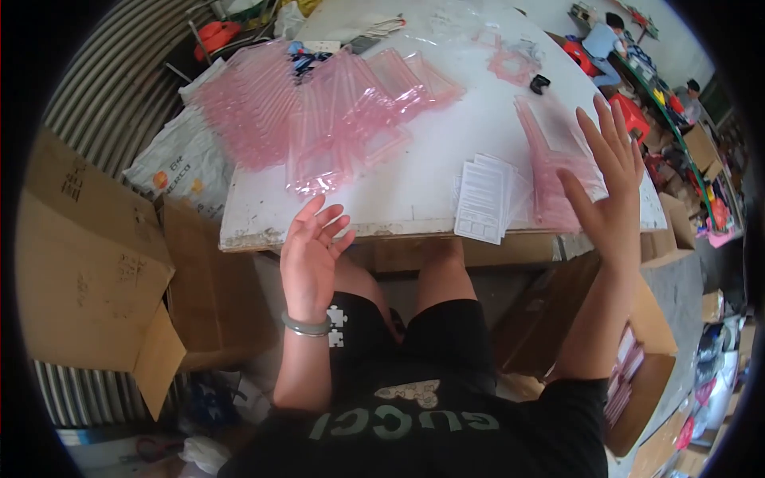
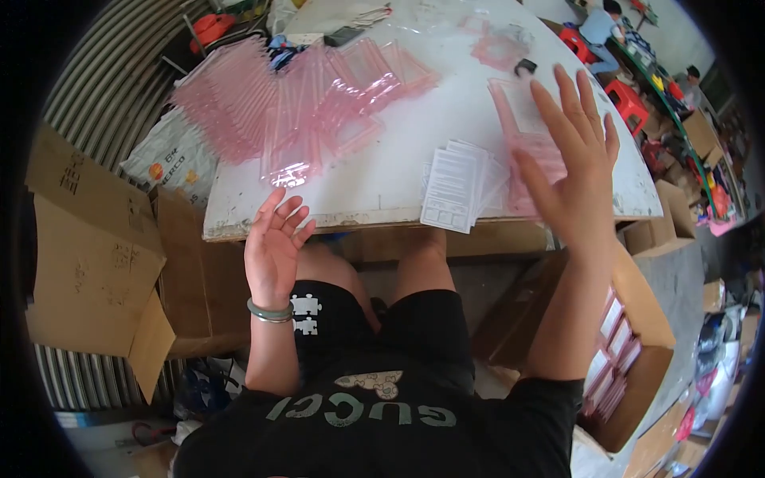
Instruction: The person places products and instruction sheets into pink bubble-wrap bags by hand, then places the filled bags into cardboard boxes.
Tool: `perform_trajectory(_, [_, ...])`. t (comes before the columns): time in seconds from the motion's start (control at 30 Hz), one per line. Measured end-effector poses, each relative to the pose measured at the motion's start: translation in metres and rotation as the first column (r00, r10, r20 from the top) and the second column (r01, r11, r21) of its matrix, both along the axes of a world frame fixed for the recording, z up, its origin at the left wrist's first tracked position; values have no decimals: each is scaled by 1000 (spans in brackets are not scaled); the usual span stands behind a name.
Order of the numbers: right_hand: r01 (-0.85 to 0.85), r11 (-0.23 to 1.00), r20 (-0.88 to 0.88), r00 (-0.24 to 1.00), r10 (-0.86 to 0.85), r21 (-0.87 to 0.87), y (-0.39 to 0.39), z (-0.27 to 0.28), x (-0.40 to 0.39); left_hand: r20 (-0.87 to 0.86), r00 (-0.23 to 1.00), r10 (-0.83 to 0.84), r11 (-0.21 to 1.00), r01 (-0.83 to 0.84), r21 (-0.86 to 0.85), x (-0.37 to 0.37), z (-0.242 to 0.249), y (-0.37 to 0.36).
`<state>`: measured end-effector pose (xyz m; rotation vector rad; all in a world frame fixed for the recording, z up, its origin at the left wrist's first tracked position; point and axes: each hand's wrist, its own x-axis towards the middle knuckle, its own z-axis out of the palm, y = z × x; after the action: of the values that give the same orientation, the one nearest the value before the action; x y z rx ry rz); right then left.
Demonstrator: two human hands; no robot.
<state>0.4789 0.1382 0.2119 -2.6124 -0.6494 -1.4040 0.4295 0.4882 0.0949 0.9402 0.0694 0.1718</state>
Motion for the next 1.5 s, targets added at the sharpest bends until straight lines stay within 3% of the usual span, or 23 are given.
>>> perform_trajectory(0.07, [-405, 883, 110, 914, 390, 238, 44, -3, 6, -24, 999, 41, 999, -41, 0, -2, -6, 5])
perform_trajectory(0.13, [-436, 788, -54, 861, 506, 434, 112, -33, 27, -55, 996, 69, 998, -68, 14, 3, -10, 3])
perform_trajectory(0.17, [-480, 774, -25, 843, 537, 413, 147, -48, 49, -47, 997, 61, 998, -61, 8, 1, -7, 0])
perform_trajectory(0.2, [-395, 757, -188, 812, 553, 520, 179, -55, 61, -44, 998, 46, 999, -45, 21, -2, -5, -2])
perform_trajectory(0.27, [-289, 888, -150, 921, 360, 358, 226, -68, 90, -39, 999, 20, 999, -18, 37, -8, 0, -3])
perform_trajectory(0.37, [-77, 907, -199, 965, 173, 415, 268, -99, 114, -49, 997, 61, 998, -61, 17, -18, -1, 8])
perform_trajectory(0.47, [35, 803, -184, 978, 94, 594, 282, -116, 107, -44, 992, 121, 993, -121, 3, -14, -8, 23])
perform_trajectory(0.57, [-189, 490, 48, 957, 286, 851, 252, -107, 83, -40, 990, 132, 991, -133, -9, -12, -10, 32])
perform_trajectory(0.63, [-119, -58, 121, 633, 765, 991, 210, -92, 46, -4, 999, 36, 999, -36, 34, -6, -9, 38])
perform_trajectory(0.73, [247, -120, 68, 211, 975, 961, 160, -69, -16, 389, 874, -293, 933, 350, -84, -6, -5, 24])
perform_trajectory(0.83, [476, -114, 24, 191, 981, 872, 168, -85, -34, 497, 788, -363, 843, 506, -185, -8, 6, 5])
perform_trajectory(0.97, [357, -162, 64, 270, 961, 920, 190, -110, -33, 424, 876, -229, 947, 302, -113, -19, 11, 7])
perform_trajectory(1.07, [189, -225, 104, 497, 861, 956, 226, -106, -51, 284, 958, -26, 967, 97, -236, -28, 10, 13])
perform_trajectory(1.1, [-132, -116, 172, 592, 787, 985, 234, -115, -52, 292, 956, 19, 921, 97, -377, -26, 10, 20])
perform_trajectory(1.13, [-339, 90, 159, 640, 751, 937, 234, -115, -57, 262, 964, 45, 883, 84, -462, -27, 12, 26])
perform_trajectory(1.2, [-611, 498, 193, 729, 657, 615, 229, -117, -63, 197, 977, 82, 780, 60, -623, -27, 14, 35])
perform_trajectory(1.27, [-680, 440, 239, 664, 708, 587, 238, -121, -65, 190, 979, 78, 776, 60, -628, -28, 14, 37])
perform_trajectory(1.33, [-635, 613, 119, 733, 669, 470, 235, -115, -70, 179, 981, 69, 754, 66, -654, -29, 15, 39])
perform_trajectory(1.5, [-662, 580, 133, 705, 696, 475, 238, -110, -71, 185, 978, 99, 757, 47, -652, -30, 17, 37])
